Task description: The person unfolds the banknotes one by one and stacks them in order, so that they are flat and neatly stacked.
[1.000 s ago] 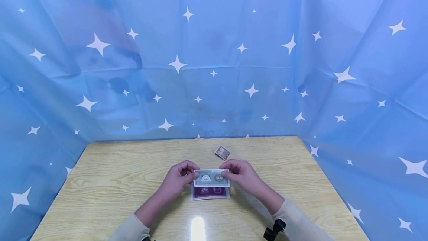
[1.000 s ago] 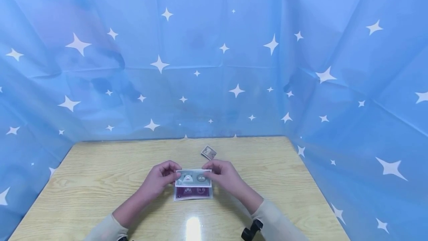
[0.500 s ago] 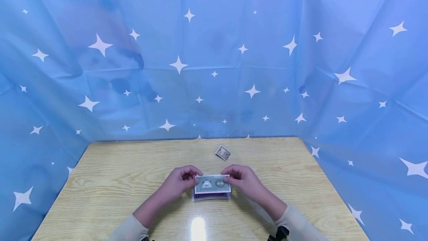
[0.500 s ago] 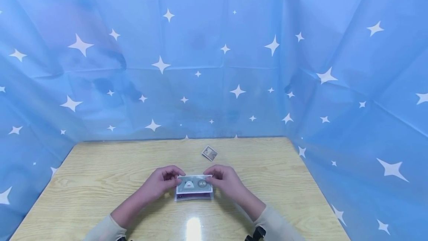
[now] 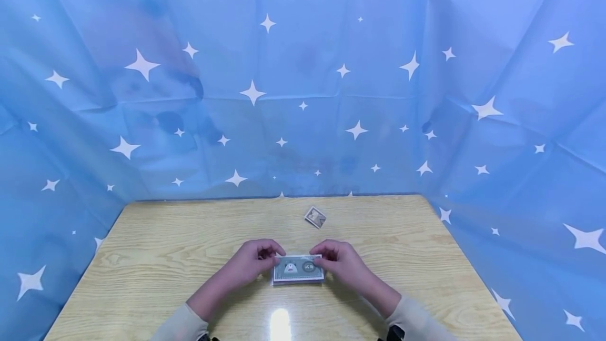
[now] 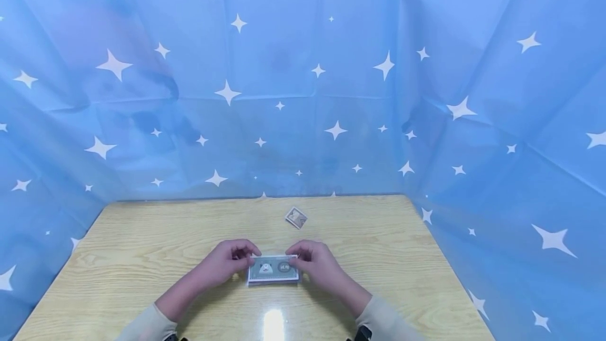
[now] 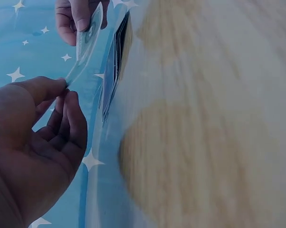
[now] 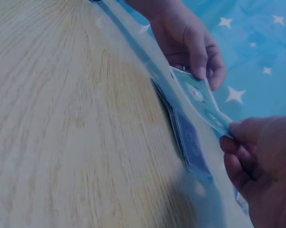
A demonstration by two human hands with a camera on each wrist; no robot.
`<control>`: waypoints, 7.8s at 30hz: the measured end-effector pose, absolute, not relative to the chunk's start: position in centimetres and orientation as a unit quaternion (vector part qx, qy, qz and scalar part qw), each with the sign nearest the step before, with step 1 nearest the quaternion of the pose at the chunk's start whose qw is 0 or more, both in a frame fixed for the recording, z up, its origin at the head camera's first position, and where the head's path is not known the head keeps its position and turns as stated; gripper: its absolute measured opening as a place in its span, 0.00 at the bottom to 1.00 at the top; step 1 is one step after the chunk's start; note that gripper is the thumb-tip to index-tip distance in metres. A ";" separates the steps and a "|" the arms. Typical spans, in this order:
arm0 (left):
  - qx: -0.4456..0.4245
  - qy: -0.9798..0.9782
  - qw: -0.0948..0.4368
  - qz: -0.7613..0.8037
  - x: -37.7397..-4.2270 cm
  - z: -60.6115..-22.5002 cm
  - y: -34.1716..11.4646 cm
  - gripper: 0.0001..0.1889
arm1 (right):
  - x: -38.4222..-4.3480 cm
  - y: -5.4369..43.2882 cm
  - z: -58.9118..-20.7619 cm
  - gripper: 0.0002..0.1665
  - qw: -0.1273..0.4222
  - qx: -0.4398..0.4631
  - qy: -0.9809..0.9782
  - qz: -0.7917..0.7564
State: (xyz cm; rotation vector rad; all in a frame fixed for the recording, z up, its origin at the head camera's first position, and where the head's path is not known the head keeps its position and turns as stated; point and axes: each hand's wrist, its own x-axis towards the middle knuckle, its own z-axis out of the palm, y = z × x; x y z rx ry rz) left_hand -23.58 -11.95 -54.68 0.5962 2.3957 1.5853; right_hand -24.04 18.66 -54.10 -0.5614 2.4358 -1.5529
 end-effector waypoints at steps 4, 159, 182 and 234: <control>0.213 0.824 0.105 0.514 -23.9 -54.9 -12.0 0.08 | -24.0 18.5 -54.2 0.11 0.093 -0.198 0.833 -0.509; 0.250 0.916 0.025 0.312 -36.7 -55.2 -2.2 0.18 | -33.8 18.0 -55.4 0.20 -0.005 -0.126 0.897 -0.423; 0.235 0.853 0.033 0.465 -36.2 -55.6 -3.4 0.11 | -33.3 18.6 -55.1 0.17 0.015 -0.112 0.820 -0.561; 0.213 0.811 0.008 0.545 -25.6 -54.6 -8.8 0.12 | -26.5 15.9 -52.1 0.17 0.124 -0.204 0.786 -0.570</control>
